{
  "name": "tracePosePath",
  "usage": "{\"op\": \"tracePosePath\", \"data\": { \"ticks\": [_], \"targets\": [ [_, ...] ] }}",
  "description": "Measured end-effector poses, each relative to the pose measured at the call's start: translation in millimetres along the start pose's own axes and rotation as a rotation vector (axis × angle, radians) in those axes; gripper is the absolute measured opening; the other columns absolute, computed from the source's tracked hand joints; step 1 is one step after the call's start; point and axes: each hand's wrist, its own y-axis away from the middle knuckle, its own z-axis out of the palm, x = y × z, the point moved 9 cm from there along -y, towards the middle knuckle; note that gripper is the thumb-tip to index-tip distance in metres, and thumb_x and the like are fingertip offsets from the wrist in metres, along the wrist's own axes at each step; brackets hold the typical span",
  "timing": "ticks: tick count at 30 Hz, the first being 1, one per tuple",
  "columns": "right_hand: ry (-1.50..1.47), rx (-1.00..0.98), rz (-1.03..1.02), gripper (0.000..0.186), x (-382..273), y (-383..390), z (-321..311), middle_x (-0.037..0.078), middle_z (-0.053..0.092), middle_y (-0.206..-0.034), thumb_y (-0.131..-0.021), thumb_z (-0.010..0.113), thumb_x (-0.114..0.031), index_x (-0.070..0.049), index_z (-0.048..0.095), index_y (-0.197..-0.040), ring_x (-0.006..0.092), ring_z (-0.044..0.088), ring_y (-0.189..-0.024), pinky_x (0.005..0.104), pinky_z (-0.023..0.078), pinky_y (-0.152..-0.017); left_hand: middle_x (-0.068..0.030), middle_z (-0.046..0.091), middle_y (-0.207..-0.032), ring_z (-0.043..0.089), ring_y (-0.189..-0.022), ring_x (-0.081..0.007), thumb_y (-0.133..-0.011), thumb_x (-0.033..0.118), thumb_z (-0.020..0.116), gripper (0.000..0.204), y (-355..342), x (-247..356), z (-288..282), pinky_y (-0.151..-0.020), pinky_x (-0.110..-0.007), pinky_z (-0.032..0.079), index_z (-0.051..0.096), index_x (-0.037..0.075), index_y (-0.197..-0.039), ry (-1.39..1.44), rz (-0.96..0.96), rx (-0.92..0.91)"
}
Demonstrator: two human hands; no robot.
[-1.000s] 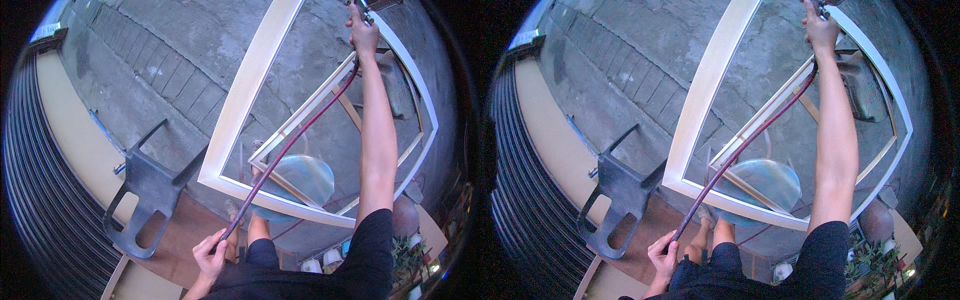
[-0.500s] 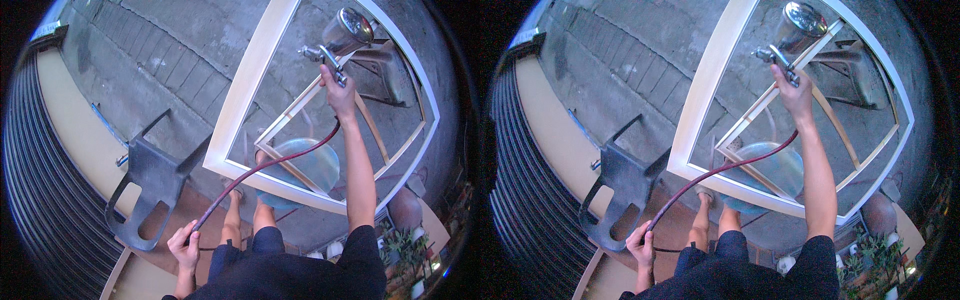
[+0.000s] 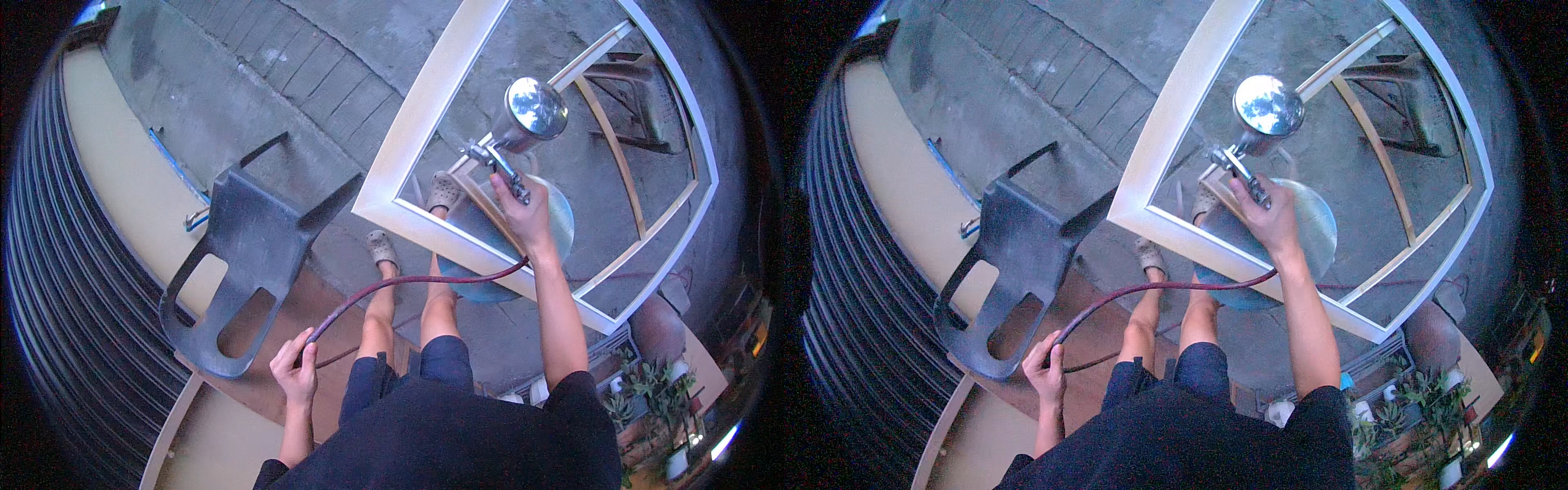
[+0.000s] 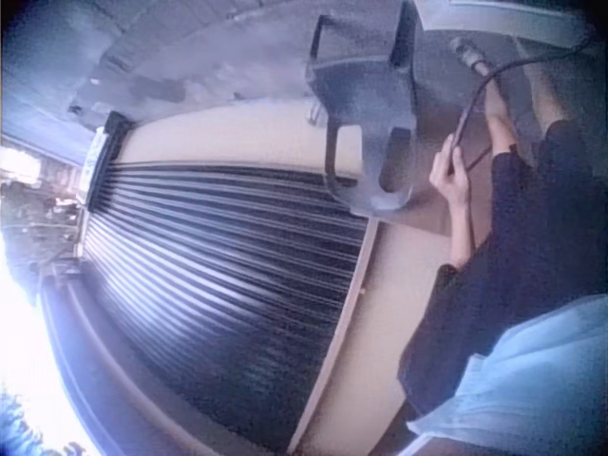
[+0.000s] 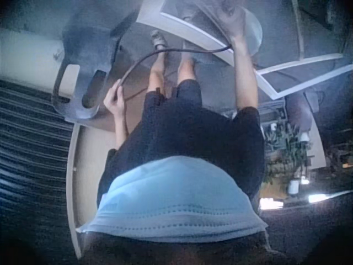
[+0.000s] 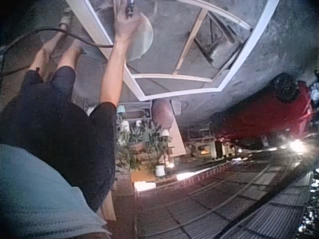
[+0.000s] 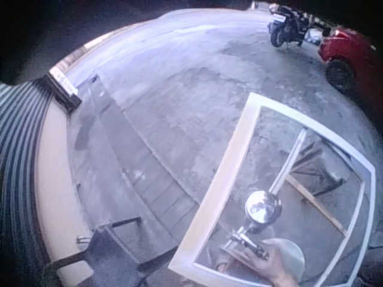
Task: The person uses a spray gun to apply white paint to a rectangular wooden frame resting on a stand. They move around the frame to cover all sides and edges, then briefly inspect a second ornate frame before returning to spray the first frame again.
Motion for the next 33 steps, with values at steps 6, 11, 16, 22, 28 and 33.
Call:
{"op": "tracePosePath", "data": {
  "ticks": [6, 11, 16, 22, 28, 33],
  "targets": [
    [0.033, -0.046, -0.108, 0.029, -24, 75, 48, 0.015, 0.060, -0.063, -0.090, 0.073, -0.026, 0.003, 0.070, -0.089, 0.0176, 0.052, -0.055, 0.0354, 0.043, -0.054, -0.0097, 0.069, -0.079, 0.059, -0.067, -0.0141, -0.090, 0.007, 0.070, 0.021, 45, -83, -4, -0.063, -0.027, 0.045, 0.074, 0.000, -0.109, 0.035, -0.069, 0.004],
    [0.100, -0.234, 0.036, 0.030, -40, 147, 75, 0.023, 0.068, -0.084, -0.089, 0.073, -0.028, 0.001, 0.071, -0.094, 0.0377, 0.068, -0.077, 0.0417, 0.050, -0.068, -0.0100, 0.069, -0.086, 0.063, -0.077, -0.0171, -0.094, 0.011, 0.065, 0.019, 89, -187, 10, -0.071, -0.030, 0.049, 0.073, 0.002, -0.109, 0.092, -0.179, -0.060],
    [0.076, -0.101, -0.009, 0.036, -77, 252, 43, 0.020, 0.068, -0.090, -0.088, 0.072, -0.030, -0.001, 0.066, -0.108, 0.0383, 0.067, -0.082, 0.0422, 0.050, -0.071, -0.0180, 0.068, -0.097, 0.066, -0.091, -0.0347, -0.096, 0.019, 0.062, 0.020, 114, -268, 36, -0.082, -0.041, 0.052, 0.068, 0.000, -0.101, 0.005, -0.063, -0.193],
    [-0.041, 0.170, 0.047, 0.029, -129, 386, -28, 0.006, 0.062, -0.075, -0.095, 0.067, -0.032, -0.004, 0.064, -0.099, 0.0141, 0.058, -0.069, 0.0315, 0.046, -0.065, -0.0230, 0.066, -0.112, 0.062, -0.108, -0.0395, -0.097, 0.028, 0.057, 0.031, 119, -325, 87, -0.094, -0.047, 0.048, 0.062, 0.003, -0.115, -0.269, -0.059, -0.615],
    [-0.207, 0.478, 0.045, 0.029, -142, 492, -67, 0.006, 0.063, -0.077, -0.096, 0.065, -0.032, -0.004, 0.060, -0.098, 0.0154, 0.062, -0.074, 0.0323, 0.047, -0.067, -0.0217, 0.069, -0.112, 0.065, -0.107, -0.0380, -0.094, 0.034, 0.063, 0.039, 93, -249, 89, -0.092, -0.044, 0.051, 0.064, 0.003, -0.119, -0.286, 0.208, -0.649],
    [-0.250, 0.606, 0.064, 0.034, -132, 542, -97, 0.006, 0.057, -0.069, -0.095, 0.066, -0.037, -0.004, 0.058, -0.101, 0.0200, 0.059, -0.065, 0.0355, 0.045, -0.061, -0.0173, 0.073, -0.099, 0.072, -0.087, -0.0277, -0.098, 0.026, 0.059, 0.031, 71, -195, 102, -0.077, -0.038, 0.056, 0.066, 0.005, -0.120, -0.120, 0.252, -0.721]
  ]
}}
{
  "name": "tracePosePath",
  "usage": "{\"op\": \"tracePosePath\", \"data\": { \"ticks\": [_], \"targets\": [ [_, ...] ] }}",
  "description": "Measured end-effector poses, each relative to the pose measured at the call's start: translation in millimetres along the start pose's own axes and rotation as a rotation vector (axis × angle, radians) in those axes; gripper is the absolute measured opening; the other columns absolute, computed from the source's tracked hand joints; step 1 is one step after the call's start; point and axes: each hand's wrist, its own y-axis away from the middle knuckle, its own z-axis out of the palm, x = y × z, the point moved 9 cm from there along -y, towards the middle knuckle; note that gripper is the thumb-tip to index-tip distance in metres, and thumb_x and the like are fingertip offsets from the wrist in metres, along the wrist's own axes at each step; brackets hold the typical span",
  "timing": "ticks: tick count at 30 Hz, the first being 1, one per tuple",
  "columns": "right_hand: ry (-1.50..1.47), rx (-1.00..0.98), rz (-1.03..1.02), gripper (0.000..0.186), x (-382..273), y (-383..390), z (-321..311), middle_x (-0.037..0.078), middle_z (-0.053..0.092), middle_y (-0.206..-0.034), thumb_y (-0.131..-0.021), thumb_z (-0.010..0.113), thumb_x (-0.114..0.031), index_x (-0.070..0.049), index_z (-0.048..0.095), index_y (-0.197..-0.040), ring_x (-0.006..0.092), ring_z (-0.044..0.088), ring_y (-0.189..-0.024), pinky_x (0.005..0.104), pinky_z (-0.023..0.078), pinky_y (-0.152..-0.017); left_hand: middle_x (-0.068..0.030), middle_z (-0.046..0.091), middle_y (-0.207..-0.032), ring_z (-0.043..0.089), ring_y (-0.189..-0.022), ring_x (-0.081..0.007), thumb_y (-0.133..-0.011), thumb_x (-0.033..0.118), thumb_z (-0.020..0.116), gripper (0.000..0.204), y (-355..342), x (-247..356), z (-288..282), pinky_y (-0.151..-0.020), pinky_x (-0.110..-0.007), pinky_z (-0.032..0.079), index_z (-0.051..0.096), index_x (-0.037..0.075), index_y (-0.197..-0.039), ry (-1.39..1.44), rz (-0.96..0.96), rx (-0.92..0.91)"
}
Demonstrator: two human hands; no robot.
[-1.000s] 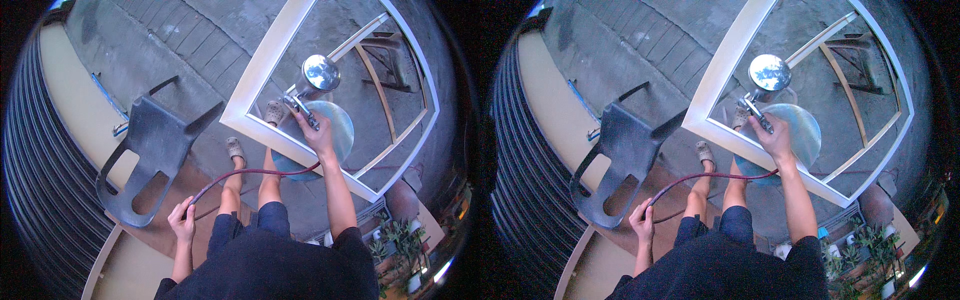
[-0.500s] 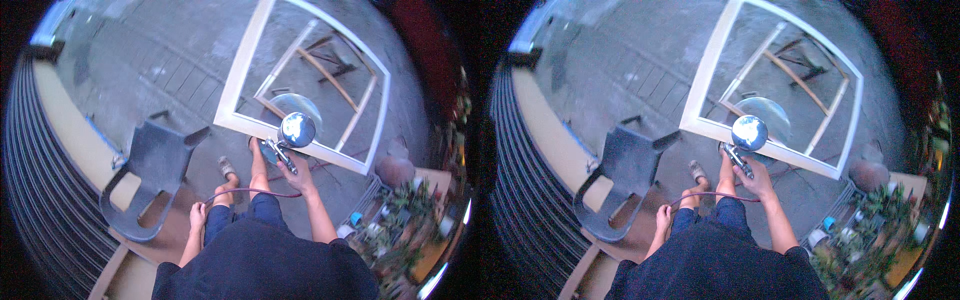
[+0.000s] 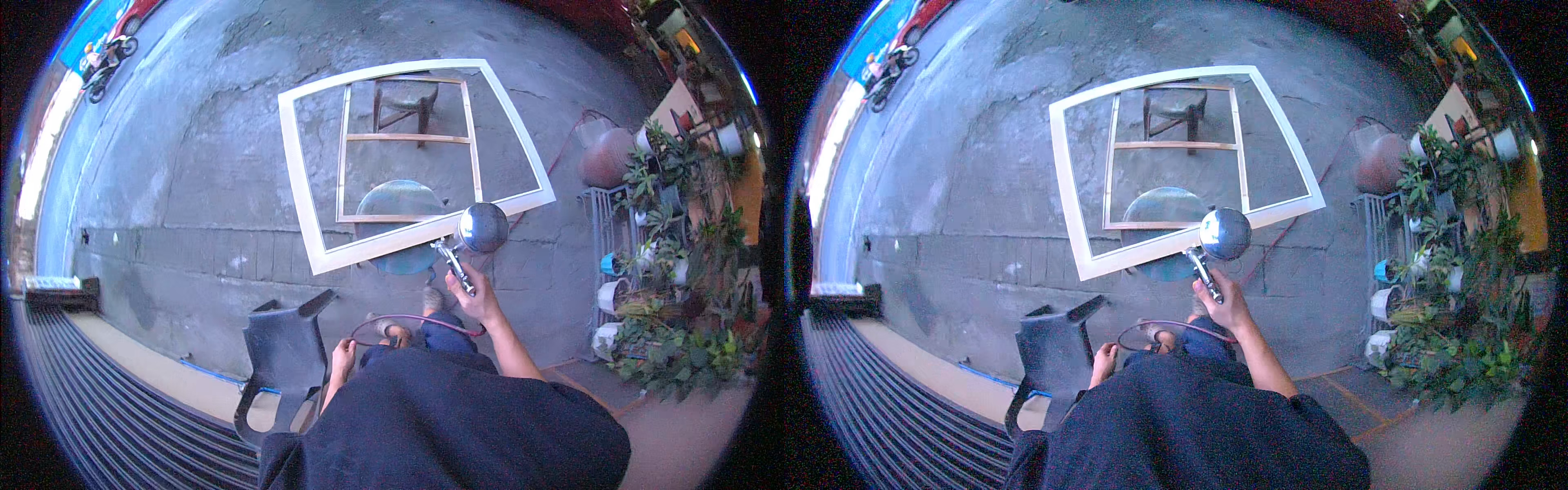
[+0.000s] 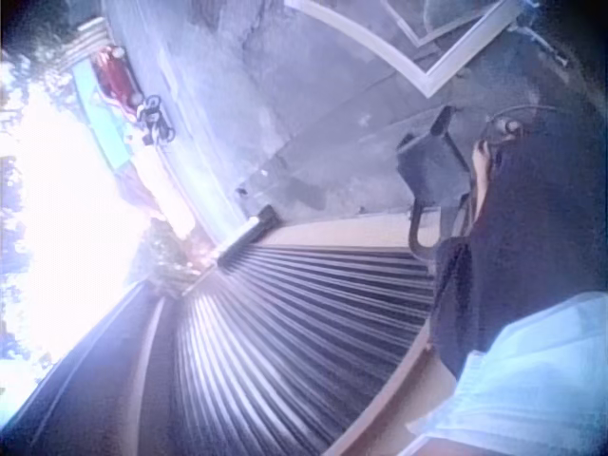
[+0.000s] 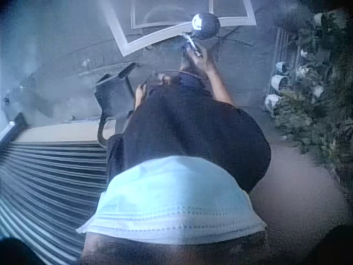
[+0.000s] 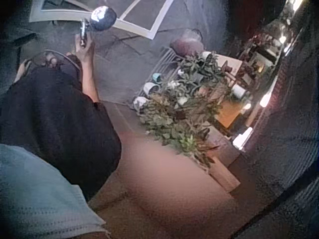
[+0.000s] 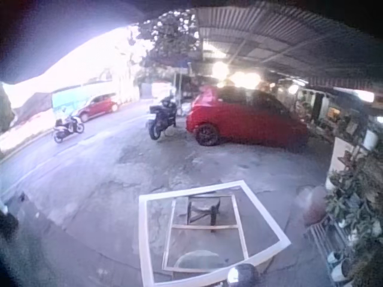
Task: The person uses a spray gun to apply white paint to a rectangular wooden frame resting on a stand. They move around the frame to cover all sides and edges, then briefly inspect a second ornate frame before returning to spray the first frame again.
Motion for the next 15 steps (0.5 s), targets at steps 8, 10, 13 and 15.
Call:
{"op": "tracePosePath", "data": {
  "ticks": [8, 10, 13, 15],
  "targets": [
    [-0.111, 0.228, 0.107, 0.033, 51, 32, -92, 0.008, 0.059, -0.066, -0.095, 0.065, -0.037, -0.004, 0.060, -0.095, 0.0210, 0.060, -0.058, 0.0380, 0.045, -0.056, -0.0060, 0.062, -0.062, 0.062, -0.057, -0.0151, -0.099, 0.018, 0.050, 0.027, 16, 73, -3, -0.054, -0.032, 0.050, 0.072, 0.008, -0.111, -0.072, -0.113, 0.047],
    [-0.129, 0.285, 0.069, 0.031, 60, 38, -124, 0.008, 0.060, -0.066, -0.095, 0.065, -0.035, -0.004, 0.060, -0.093, 0.0198, 0.059, -0.059, 0.0373, 0.044, -0.056, -0.0091, 0.062, -0.059, 0.062, -0.056, -0.0193, -0.100, 0.029, 0.052, 0.034, 20, 75, 6, -0.058, -0.035, 0.050, 0.077, 0.007, -0.096, -0.131, -0.094, 0.091],
    [-0.156, 0.394, 0.096, 0.029, 80, 41, -172, 0.006, 0.059, -0.065, -0.095, 0.066, -0.033, -0.004, 0.061, -0.089, 0.0163, 0.056, -0.058, 0.0350, 0.043, -0.056, -0.0133, 0.065, -0.062, 0.064, -0.060, -0.0252, -0.101, 0.042, 0.050, 0.050, 26, 115, 41, -0.065, -0.039, 0.051, 0.078, 0.005, -0.081, -0.262, -0.008, -0.009],
    [-0.143, 0.430, 0.121, 0.029, 81, 38, -200, 0.006, 0.058, -0.065, -0.095, 0.066, -0.032, -0.004, 0.062, -0.088, 0.0155, 0.055, -0.057, 0.0344, 0.043, -0.055, -0.0166, 0.067, -0.065, 0.066, -0.069, -0.0277, -0.100, 0.050, 0.049, 0.060, 33, 141, 60, -0.072, -0.040, 0.050, 0.077, 0.004, -0.073, -0.295, -0.064, -0.002]
  ]
}}
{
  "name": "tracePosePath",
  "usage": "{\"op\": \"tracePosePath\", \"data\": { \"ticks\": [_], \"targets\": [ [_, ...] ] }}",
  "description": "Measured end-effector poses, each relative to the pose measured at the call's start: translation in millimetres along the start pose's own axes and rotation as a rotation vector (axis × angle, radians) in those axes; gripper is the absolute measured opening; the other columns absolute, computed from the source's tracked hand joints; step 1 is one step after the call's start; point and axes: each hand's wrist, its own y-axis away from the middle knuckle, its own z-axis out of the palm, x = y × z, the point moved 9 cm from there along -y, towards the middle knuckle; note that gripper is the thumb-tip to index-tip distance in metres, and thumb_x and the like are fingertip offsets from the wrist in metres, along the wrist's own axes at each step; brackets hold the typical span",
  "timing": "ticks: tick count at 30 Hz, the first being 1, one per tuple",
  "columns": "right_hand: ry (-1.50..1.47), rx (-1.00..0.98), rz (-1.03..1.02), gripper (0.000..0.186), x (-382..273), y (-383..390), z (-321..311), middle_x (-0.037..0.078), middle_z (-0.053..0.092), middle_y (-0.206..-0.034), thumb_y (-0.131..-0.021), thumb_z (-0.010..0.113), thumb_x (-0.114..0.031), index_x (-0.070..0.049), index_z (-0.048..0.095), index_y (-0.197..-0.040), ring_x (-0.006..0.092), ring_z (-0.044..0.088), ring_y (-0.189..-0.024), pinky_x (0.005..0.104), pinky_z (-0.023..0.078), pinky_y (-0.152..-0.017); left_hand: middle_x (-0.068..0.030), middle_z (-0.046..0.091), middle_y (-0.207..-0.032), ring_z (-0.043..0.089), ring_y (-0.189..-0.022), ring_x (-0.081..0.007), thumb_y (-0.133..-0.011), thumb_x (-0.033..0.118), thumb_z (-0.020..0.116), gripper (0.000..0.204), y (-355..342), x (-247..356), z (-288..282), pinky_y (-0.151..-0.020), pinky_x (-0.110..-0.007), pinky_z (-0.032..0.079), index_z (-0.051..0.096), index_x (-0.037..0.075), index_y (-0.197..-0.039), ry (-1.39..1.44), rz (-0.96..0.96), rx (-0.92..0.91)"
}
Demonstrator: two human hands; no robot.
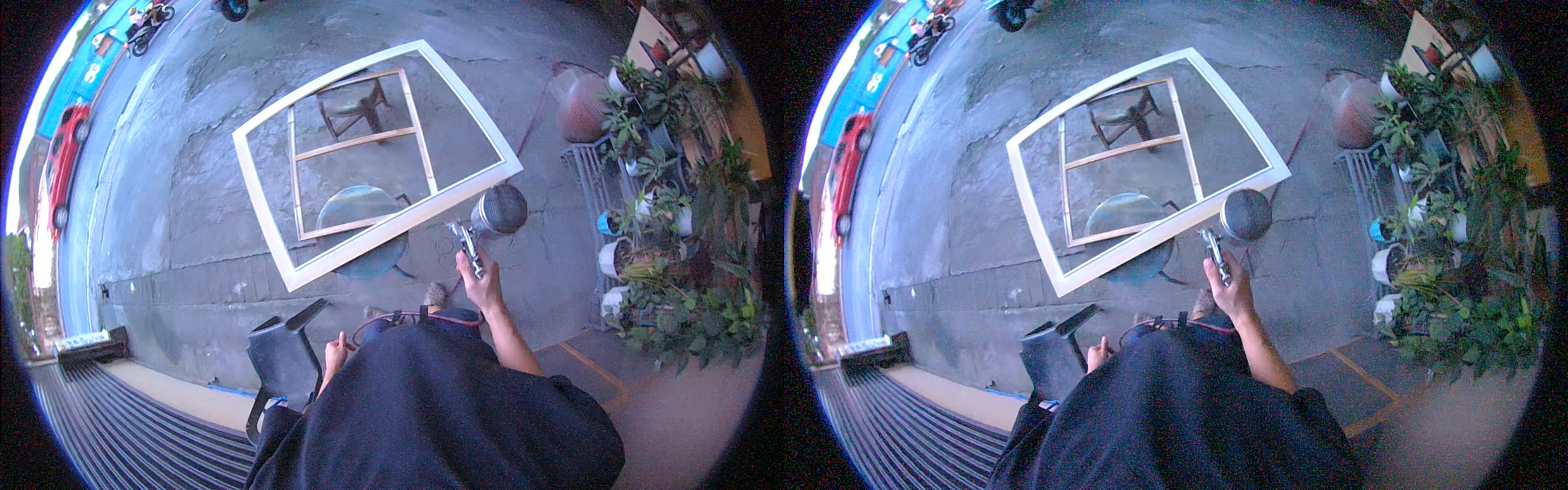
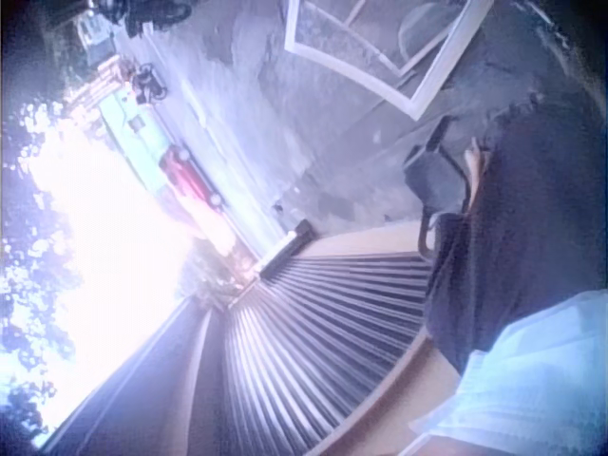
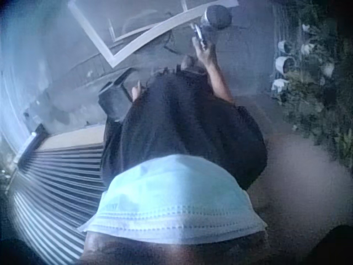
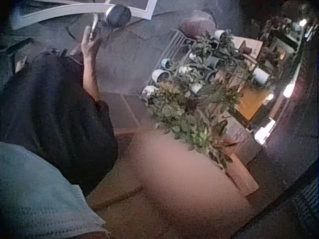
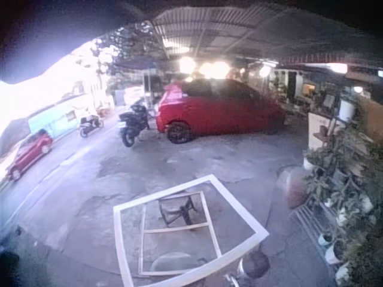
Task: The person uses a spray gun to apply white paint to a rectangular wooden frame resting on a stand. They move around the frame to cover all sides and edges, then briefly inspect a second ornate frame before returning to spray the first frame again.
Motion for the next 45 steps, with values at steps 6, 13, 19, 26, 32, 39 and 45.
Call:
{"op": "tracePosePath", "data": {
  "ticks": [6, 13, 19, 26, 32, 39, 45],
  "targets": [
    [0.112, 0.074, -0.051, 0.029, -14, -6, -48, 0.005, 0.058, -0.065, -0.096, 0.065, -0.030, -0.002, 0.062, -0.090, 0.0133, 0.053, -0.058, 0.0340, 0.042, -0.055, -0.0131, 0.069, -0.074, 0.066, -0.072, -0.0225, -0.099, 0.047, 0.052, 0.051, -23, 51, 45, -0.075, -0.039, 0.051, 0.076, 0.003, -0.096, 0.048, 0.107, -0.173],
    [0.106, 0.256, 0.039, 0.028, 19, 30, -85, 0.002, 0.065, -0.075, -0.099, 0.063, -0.031, -0.003, 0.065, -0.100, 0.0048, 0.048, -0.043, 0.0236, 0.034, -0.035, -0.0081, 0.069, -0.075, 0.065, -0.066, -0.0155, -0.099, 0.041, 0.055, 0.044, -64, 82, 60, -0.064, -0.032, 0.053, 0.074, 0.002, -0.099, 0.101, 0.100, -0.361],
    [0.089, 0.310, 0.132, 0.032, 8, 51, -78, 0.005, 0.067, -0.077, -0.098, 0.064, -0.033, -0.001, 0.067, -0.105, 0.0095, 0.055, -0.053, 0.0274, 0.042, -0.047, -0.0128, 0.072, -0.079, 0.069, -0.070, -0.0202, -0.099, 0.040, 0.054, 0.043, -112, 57, 54, -0.069, -0.036, 0.055, 0.074, 0.003, -0.102, 0.088, 0.091, -0.277],
    [-0.003, 0.249, 0.155, 0.040, -38, 59, -37, 0.007, 0.069, -0.080, -0.101, 0.059, -0.036, 0.002, 0.065, -0.111, 0.0073, 0.050, -0.040, 0.0256, 0.036, -0.035, -0.0207, 0.071, -0.107, 0.067, -0.102, -0.0373, -0.096, 0.048, 0.056, 0.049, -61, 196, 121, -0.089, -0.046, 0.052, 0.070, 0.005, -0.115, -0.122, 0.532, -0.503],
    [-0.018, 0.235, 0.014, 0.042, -89, 29, -2, 0.007, 0.067, -0.085, -0.104, 0.052, -0.036, 0.002, 0.062, -0.119, 0.0072, 0.049, -0.039, 0.0222, 0.034, -0.033, -0.0199, 0.058, -0.136, 0.054, -0.127, -0.0357, -0.101, 0.060, 0.039, 0.066, 89, 343, 185, -0.108, -0.043, 0.040, 0.060, 0.006, -0.132, 0.093, 0.997, -1.020],
    [0.100, 0.305, -0.046, 0.039, -125, 18, -10, 0.008, 0.068, -0.084, -0.103, 0.055, -0.033, 0.002, 0.063, -0.116, 0.0060, 0.048, -0.038, 0.0216, 0.033, -0.032, -0.0189, 0.069, -0.115, 0.060, -0.118, -0.0339, -0.097, 0.072, 0.029, 0.081, 95, 291, 203, -0.101, -0.042, 0.044, 0.072, 0.006, -0.112, -0.159, 0.792, -1.065],
    [0.115, 0.384, 0.045, 0.037, -100, 16, -44, 0.007, 0.069, -0.077, -0.101, 0.059, -0.034, 0.002, 0.069, -0.102, 0.0077, 0.050, -0.040, 0.0260, 0.035, -0.035, -0.0222, 0.071, -0.105, 0.066, -0.105, -0.0389, -0.096, 0.062, 0.048, 0.064, -40, 141, 174, -0.091, -0.046, 0.050, 0.071, 0.005, -0.111, -0.070, 0.416, -0.731]
  ]
}}
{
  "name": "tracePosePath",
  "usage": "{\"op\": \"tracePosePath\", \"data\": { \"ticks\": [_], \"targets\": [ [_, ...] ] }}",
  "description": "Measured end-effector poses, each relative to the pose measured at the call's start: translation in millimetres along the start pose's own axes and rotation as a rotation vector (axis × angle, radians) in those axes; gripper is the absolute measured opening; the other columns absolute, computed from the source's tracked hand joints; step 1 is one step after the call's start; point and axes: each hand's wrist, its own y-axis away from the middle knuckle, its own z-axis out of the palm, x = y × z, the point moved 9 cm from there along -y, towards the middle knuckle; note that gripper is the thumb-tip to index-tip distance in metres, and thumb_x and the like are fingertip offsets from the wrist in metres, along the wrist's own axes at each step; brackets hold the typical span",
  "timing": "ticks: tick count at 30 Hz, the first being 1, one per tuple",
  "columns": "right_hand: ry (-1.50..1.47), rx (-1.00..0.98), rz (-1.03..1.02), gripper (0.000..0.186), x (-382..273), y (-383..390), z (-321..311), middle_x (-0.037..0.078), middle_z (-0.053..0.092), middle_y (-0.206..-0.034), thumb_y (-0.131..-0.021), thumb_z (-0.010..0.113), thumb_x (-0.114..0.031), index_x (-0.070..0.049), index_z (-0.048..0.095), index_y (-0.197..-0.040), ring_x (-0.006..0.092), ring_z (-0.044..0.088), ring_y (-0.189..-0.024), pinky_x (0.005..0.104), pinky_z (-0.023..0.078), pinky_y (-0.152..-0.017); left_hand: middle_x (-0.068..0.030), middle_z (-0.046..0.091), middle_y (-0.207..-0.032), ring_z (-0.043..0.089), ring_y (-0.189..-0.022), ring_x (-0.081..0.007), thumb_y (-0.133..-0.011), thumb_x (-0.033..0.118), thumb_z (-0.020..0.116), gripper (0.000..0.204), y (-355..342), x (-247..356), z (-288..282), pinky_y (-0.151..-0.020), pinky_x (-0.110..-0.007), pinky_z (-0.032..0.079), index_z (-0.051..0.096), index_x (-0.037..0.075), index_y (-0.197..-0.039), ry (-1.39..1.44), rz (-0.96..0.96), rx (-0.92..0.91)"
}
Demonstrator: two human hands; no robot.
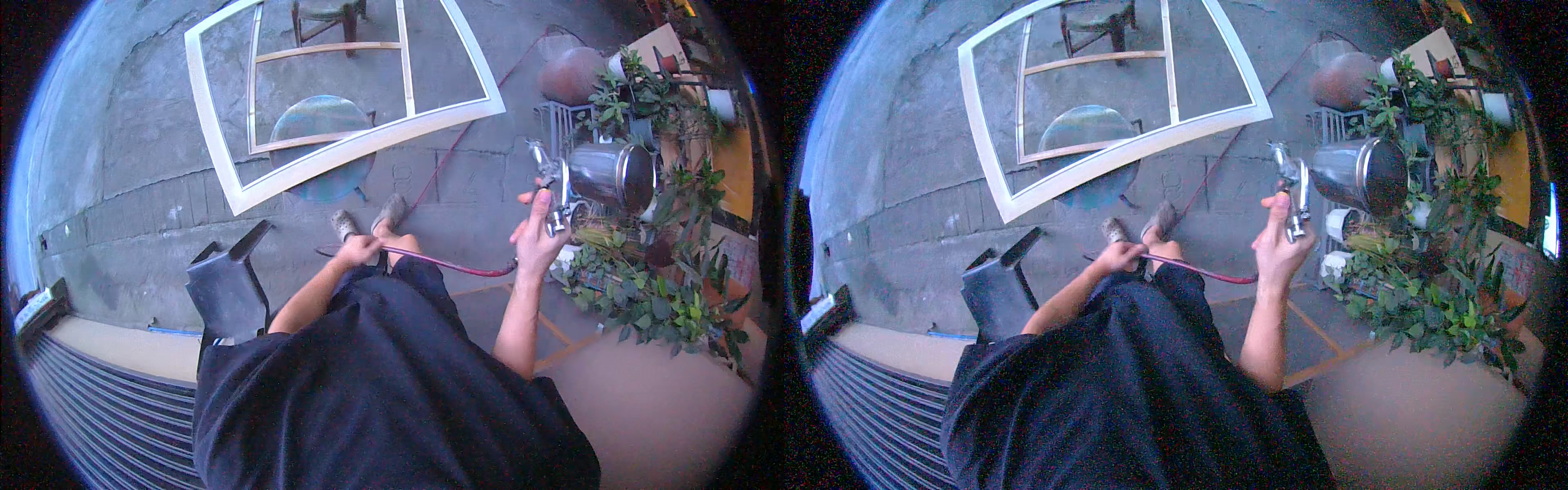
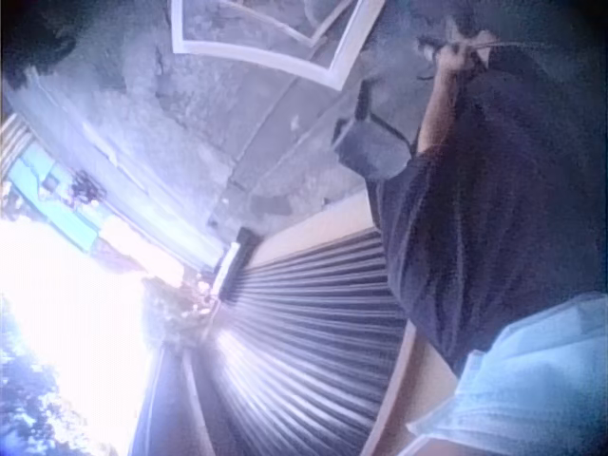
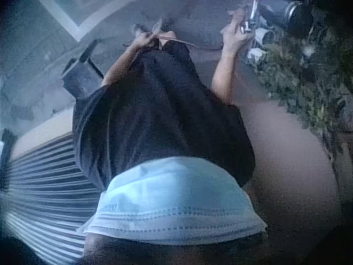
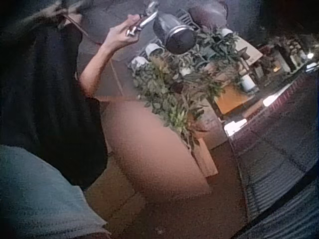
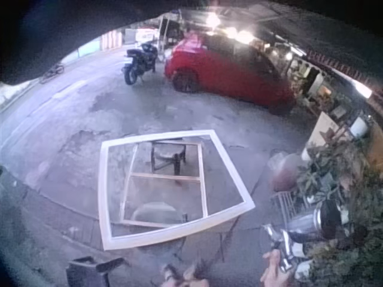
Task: The person uses a spray gun to apply white paint to a rectangular wooden frame resting on a stand. They move around the frame to cover all sides and edges, then briefly inspect a second ornate frame before returning to spray the first frame again.
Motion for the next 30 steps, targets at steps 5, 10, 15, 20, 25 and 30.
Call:
{"op": "tracePosePath", "data": {
  "ticks": [5, 10, 15, 20, 25, 30],
  "targets": [
    [0.051, -0.050, 0.063, 0.039, 40, -17, -7, 0.007, 0.069, -0.078, -0.101, 0.059, -0.035, 0.003, 0.068, -0.105, 0.0082, 0.049, -0.038, 0.0256, 0.035, -0.035, -0.0277, 0.065, -0.074, 0.068, -0.078, -0.0428, -0.097, 0.058, 0.045, 0.067, 62, -75, -75, -0.075, -0.050, 0.050, 0.072, -0.002, -0.086, -0.096, -0.176, 0.278],
    [0.132, 0.069, 0.262, 0.042, 140, -53, -38, 0.007, 0.065, -0.067, -0.100, 0.061, -0.037, 0.003, 0.069, -0.088, 0.0102, 0.049, -0.037, 0.0291, 0.033, -0.032, -0.0320, 0.054, -0.063, 0.061, -0.061, -0.0454, -0.098, 0.056, 0.046, 0.069, 75, -66, -53, -0.063, -0.052, 0.046, 0.065, -0.005, -0.074, -0.076, -0.294, 0.337],
    [0.323, 0.047, 0.254, 0.041, 253, -121, -46, 0.007, 0.067, -0.069, -0.098, 0.064, -0.036, 0.003, 0.070, -0.086, 0.0150, 0.061, -0.054, 0.0316, 0.045, -0.049, -0.0276, 0.059, -0.065, 0.061, -0.063, -0.0467, -0.099, 0.053, 0.047, 0.065, 33, -1, -34, -0.064, -0.052, 0.049, 0.066, -0.002, -0.071, -0.241, -0.198, 0.389],
    [0.436, 0.068, 0.284, 0.041, 342, -225, -45, 0.005, 0.065, -0.066, -0.096, 0.066, -0.039, 0.000, 0.071, -0.085, 0.0144, 0.059, -0.053, 0.0329, 0.045, -0.050, -0.0215, 0.063, -0.070, 0.063, -0.068, -0.0425, -0.097, 0.035, 0.058, 0.036, -53, 100, -39, -0.064, -0.050, 0.050, 0.070, 0.004, -0.083, -0.209, -0.008, 0.354],
    [0.456, 0.197, 0.167, 0.054, 364, -331, -53, 0.006, 0.068, -0.065, -0.095, 0.062, -0.052, -0.001, 0.073, -0.083, 0.0136, 0.052, -0.038, 0.0302, 0.040, -0.040, -0.0172, 0.064, -0.073, 0.063, -0.071, -0.0380, -0.096, 0.027, 0.062, 0.024, -117, 173, -35, -0.065, -0.044, 0.050, 0.069, 0.004, -0.092, -0.169, 0.075, 0.341],
    [0.581, 0.270, 0.176, 0.053, 389, -392, -60, 0.007, 0.073, -0.075, -0.094, 0.064, -0.051, 0.000, 0.076, -0.088, 0.0170, 0.055, -0.038, 0.0324, 0.043, -0.037, -0.0186, 0.068, -0.088, 0.067, -0.078, -0.0332, -0.097, 0.019, 0.061, 0.021, -147, 202, -19, -0.070, -0.040, 0.051, 0.068, 0.000, -0.103, -0.096, 0.037, 0.271]
  ]
}}
